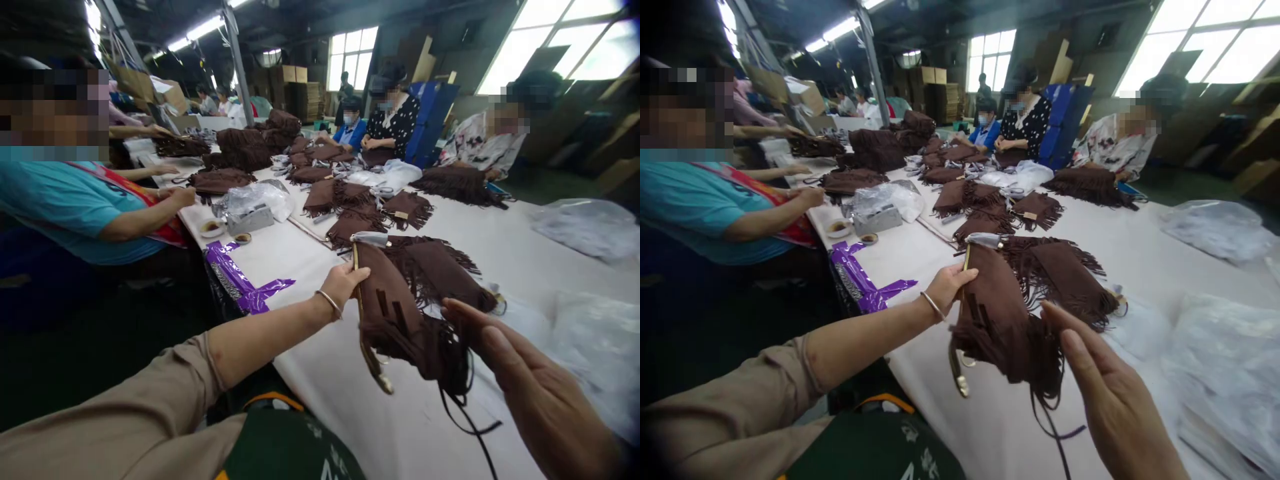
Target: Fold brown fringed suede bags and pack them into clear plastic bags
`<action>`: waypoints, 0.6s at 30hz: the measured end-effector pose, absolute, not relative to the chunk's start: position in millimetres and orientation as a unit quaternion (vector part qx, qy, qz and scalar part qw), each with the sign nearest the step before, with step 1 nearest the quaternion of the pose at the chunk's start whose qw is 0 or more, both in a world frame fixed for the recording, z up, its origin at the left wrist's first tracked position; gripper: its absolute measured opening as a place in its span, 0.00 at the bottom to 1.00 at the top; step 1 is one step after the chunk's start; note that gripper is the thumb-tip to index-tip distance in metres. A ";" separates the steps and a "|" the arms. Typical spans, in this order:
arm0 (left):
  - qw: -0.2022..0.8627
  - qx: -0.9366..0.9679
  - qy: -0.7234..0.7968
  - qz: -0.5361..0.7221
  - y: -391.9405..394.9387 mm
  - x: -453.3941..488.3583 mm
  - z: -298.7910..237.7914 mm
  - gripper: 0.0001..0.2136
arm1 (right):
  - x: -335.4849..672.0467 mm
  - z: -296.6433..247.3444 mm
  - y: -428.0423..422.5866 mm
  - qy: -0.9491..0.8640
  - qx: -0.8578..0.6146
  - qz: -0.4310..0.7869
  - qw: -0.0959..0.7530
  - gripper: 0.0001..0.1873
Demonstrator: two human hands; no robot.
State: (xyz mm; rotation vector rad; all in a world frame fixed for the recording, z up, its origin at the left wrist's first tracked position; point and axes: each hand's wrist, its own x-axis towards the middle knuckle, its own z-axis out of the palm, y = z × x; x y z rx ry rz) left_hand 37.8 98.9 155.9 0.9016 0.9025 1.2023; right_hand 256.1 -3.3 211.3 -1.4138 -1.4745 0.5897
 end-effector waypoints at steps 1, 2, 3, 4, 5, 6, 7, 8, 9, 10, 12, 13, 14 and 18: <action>0.640 0.379 0.400 0.536 88.7 44.3 146.0 0.15 | 253.9 212.4 -5.9 -0.647 -0.586 0.226 0.433 0.23; 0.642 0.366 0.404 0.539 76.9 50.8 134.1 0.17 | 249.7 209.3 -8.4 -0.682 -0.584 0.215 0.386 0.25; 0.648 0.356 0.407 0.536 64.0 57.0 120.8 0.19 | 243.6 200.9 -11.2 -0.710 -0.574 0.197 0.357 0.27; 0.659 0.349 0.410 0.526 50.4 62.2 106.6 0.22 | 235.7 187.0 -14.7 -0.733 -0.560 0.175 0.345 0.29; 0.672 0.343 0.413 0.510 36.7 66.1 92.3 0.24 | 226.7 167.8 -19.2 -0.756 -0.543 0.155 0.331 0.32; 0.685 0.338 0.418 0.491 23.6 68.4 78.8 0.25 | 217.3 144.8 -24.8 -0.779 -0.525 0.135 0.315 0.35; 0.696 0.335 0.424 0.472 11.7 68.9 66.7 0.26 | 208.5 119.9 -31.3 -0.799 -0.513 0.119 0.288 0.39; 0.705 0.336 0.430 0.453 1.4 67.4 57.0 0.26 | 201.3 95.5 -38.5 -0.807 -0.516 0.103 0.269 0.40; 0.713 0.343 0.434 0.432 -6.6 64.0 50.1 0.26 | 196.3 73.8 -45.5 -0.803 -0.525 0.090 0.267 0.39; 0.723 0.360 0.430 0.404 -12.1 58.6 46.6 0.25 | 194.2 56.9 -51.6 -0.795 -0.536 0.093 0.268 0.37; 0.730 0.428 0.406 0.343 -14.2 42.6 50.2 0.22 | 198.9 41.0 -57.7 -0.759 -0.570 0.133 0.285 0.32; 0.711 0.484 0.394 0.325 -10.7 32.9 56.9 0.20 | 205.1 41.8 -57.1 -0.737 -0.587 0.159 0.293 0.29; 0.668 0.554 0.381 0.321 -4.2 23.0 66.1 0.18 | 213.4 47.4 -54.3 -0.716 -0.604 0.181 0.300 0.26; 0.353 0.852 0.241 0.302 44.3 -3.3 108.0 0.16 | 256.1 90.5 -32.8 -0.668 -0.648 0.195 0.309 0.20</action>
